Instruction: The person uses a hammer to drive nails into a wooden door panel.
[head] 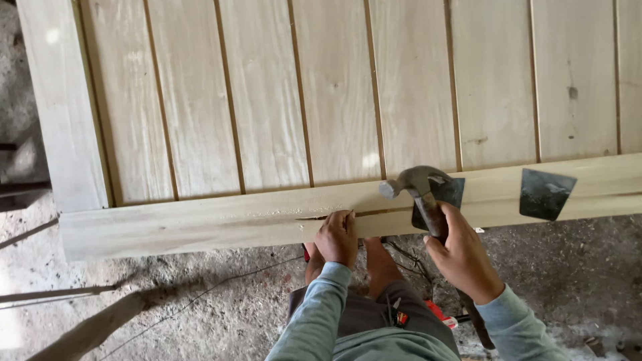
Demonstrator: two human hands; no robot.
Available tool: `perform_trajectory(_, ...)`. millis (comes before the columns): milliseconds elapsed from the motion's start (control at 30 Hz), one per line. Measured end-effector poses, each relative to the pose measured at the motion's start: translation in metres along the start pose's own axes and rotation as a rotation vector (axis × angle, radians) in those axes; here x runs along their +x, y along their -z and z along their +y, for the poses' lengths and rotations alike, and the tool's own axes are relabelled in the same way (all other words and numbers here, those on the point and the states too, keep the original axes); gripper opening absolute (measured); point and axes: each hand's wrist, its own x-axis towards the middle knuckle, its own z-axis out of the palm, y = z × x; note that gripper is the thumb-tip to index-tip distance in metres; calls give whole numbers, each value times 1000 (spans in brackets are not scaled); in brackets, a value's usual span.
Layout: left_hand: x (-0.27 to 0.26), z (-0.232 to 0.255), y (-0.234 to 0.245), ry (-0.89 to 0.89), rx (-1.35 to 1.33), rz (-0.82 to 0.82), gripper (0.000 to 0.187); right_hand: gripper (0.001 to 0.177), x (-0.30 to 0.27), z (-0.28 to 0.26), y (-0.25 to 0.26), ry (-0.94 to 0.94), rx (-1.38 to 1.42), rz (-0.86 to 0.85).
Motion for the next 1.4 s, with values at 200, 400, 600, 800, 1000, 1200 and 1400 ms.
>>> perform_trajectory(200,-3,0,-4,17,61,-35,15,61,3,2,-5,64,1,-116)
perform_trajectory(400,-5,-2,-10,25,109,-18,18,64,14,-4,-5,332,-236,-17)
perform_trajectory(600,-5,-2,-9,85,94,-48,18,73,28,-5,-11,366,-369,-18)
perform_trajectory(800,-4,-4,-10,96,115,-67,14,77,31,-9,-23,404,-469,-93)
perform_trajectory(1000,-2,-4,-10,128,124,-95,17,80,40,-15,-16,345,-490,-110)
perform_trajectory(1200,0,-3,-6,79,145,-80,14,77,37,-18,-23,423,-516,-139)
perform_trajectory(1400,-1,0,-3,89,90,-73,14,78,38,-9,-19,403,-390,9)
